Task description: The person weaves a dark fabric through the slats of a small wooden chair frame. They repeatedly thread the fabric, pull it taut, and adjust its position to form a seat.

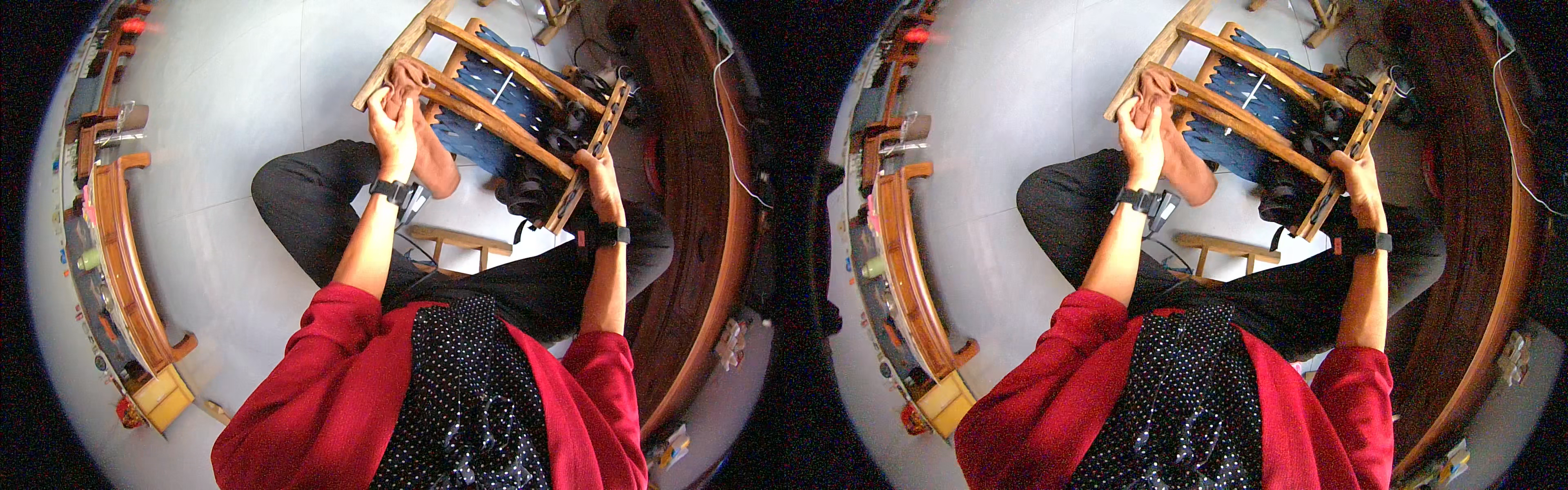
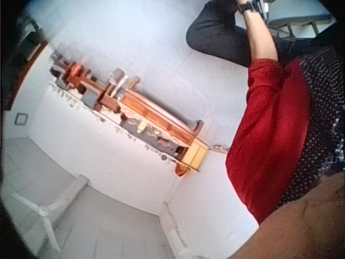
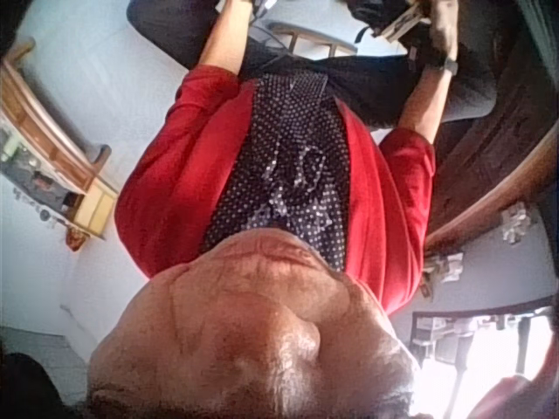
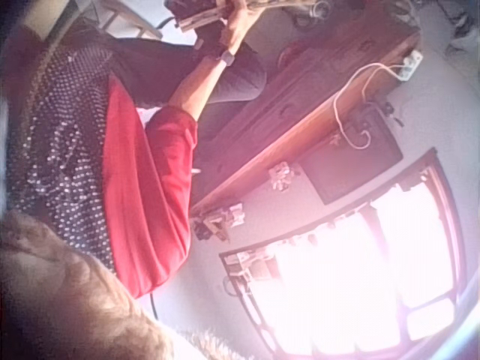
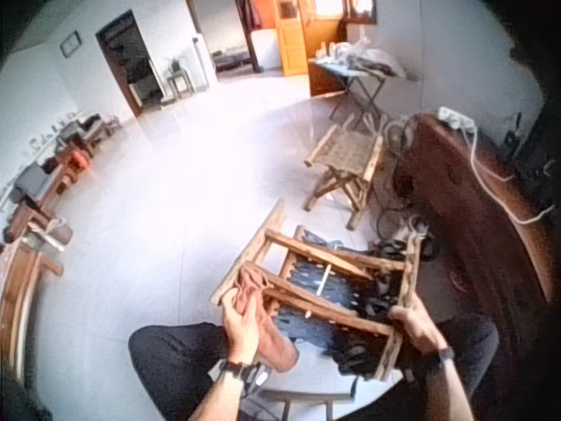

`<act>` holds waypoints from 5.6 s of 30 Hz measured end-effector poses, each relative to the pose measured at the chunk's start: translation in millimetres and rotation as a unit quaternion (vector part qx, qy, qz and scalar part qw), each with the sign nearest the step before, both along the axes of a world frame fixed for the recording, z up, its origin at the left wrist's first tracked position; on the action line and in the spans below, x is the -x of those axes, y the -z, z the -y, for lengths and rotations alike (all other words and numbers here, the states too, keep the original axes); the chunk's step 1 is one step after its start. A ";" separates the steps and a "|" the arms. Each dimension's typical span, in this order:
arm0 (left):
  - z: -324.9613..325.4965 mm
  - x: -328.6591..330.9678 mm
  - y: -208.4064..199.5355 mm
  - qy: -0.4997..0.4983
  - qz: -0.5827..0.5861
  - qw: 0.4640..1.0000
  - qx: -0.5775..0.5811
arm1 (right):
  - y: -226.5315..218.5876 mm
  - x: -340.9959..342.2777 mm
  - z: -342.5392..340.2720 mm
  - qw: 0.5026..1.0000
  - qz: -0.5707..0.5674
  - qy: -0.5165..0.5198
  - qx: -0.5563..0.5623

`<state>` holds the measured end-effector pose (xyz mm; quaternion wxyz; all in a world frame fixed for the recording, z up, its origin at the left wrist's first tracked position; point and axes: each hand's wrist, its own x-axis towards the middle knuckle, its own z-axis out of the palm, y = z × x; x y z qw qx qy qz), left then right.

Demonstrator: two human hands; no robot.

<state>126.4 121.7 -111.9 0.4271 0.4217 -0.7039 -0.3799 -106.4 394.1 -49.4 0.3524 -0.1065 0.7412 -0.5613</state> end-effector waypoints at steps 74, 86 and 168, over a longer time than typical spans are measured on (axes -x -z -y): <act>-78.5 33.5 26.6 0.130 0.169 0.973 0.093 | 30.2 3.0 0.7 0.958 0.132 0.209 0.148; -82.1 35.6 21.5 0.132 0.215 0.955 0.158 | 21.1 -1.2 4.1 0.947 0.163 0.165 0.221; -166.5 163.5 -246.4 0.653 0.225 0.623 0.368 | -27.1 -18.8 -121.6 0.909 -0.315 0.187 0.198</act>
